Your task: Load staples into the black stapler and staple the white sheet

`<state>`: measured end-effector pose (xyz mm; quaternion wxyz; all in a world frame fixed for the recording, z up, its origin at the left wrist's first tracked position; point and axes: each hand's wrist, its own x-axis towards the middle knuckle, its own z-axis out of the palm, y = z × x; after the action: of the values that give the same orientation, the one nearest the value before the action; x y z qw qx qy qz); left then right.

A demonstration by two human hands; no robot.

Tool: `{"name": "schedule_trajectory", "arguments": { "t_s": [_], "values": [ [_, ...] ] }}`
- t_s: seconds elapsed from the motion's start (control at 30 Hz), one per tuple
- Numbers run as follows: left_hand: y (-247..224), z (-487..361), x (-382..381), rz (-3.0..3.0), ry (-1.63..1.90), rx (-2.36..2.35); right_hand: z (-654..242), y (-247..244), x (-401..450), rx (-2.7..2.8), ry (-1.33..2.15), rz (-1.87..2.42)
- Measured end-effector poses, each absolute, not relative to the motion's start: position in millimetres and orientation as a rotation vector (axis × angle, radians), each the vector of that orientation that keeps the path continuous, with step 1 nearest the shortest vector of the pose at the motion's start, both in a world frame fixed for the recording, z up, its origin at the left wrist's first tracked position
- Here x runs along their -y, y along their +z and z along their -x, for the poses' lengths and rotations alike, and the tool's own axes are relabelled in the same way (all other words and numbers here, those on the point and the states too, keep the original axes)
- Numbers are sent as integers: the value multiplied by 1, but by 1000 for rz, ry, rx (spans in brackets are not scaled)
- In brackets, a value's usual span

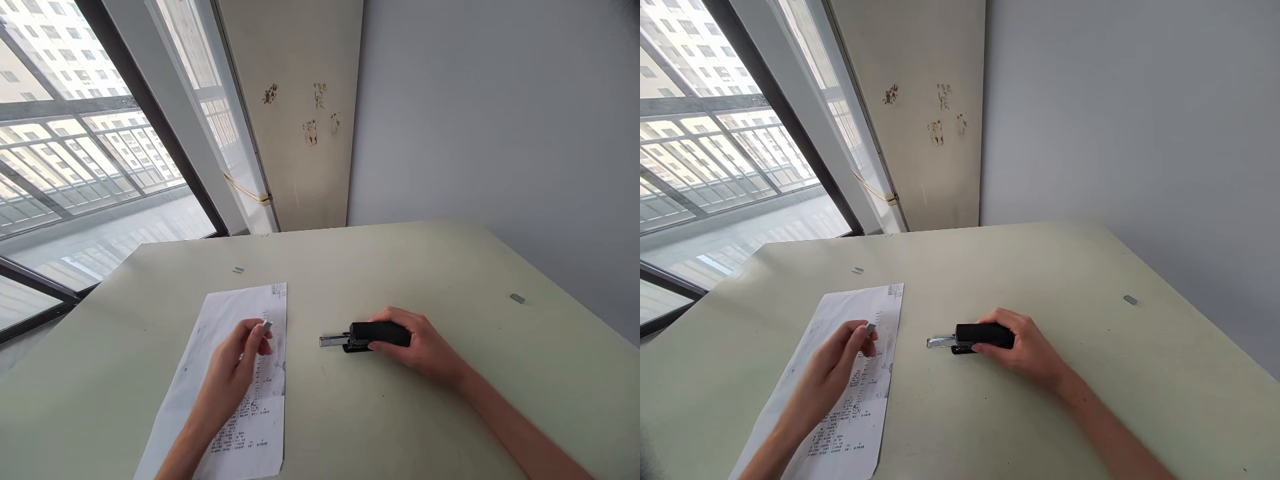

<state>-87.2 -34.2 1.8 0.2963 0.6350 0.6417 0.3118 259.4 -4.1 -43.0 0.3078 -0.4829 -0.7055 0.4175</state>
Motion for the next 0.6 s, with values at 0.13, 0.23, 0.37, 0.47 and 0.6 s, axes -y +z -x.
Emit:
{"name": "schedule_trajectory", "arguments": {
  "t_s": [0.13,0.23,0.37,0.47,0.6],
  "values": [
    [4,50,20,-1568,783,-1505,-259,-42,3,1874,1089,1277],
    [6,32,14,-1444,774,-1375,-260,-42,2,1889,1064,1278],
    [8,22,10,-1326,781,-1331,-261,-44,0,1920,1050,1264],
    [3,20,10,-1296,789,-1329,-262,-44,-1,1935,1037,1247],
    [-13,19,13,-1324,815,-1393,-262,-42,0,1931,1032,1253]
  ]
}}
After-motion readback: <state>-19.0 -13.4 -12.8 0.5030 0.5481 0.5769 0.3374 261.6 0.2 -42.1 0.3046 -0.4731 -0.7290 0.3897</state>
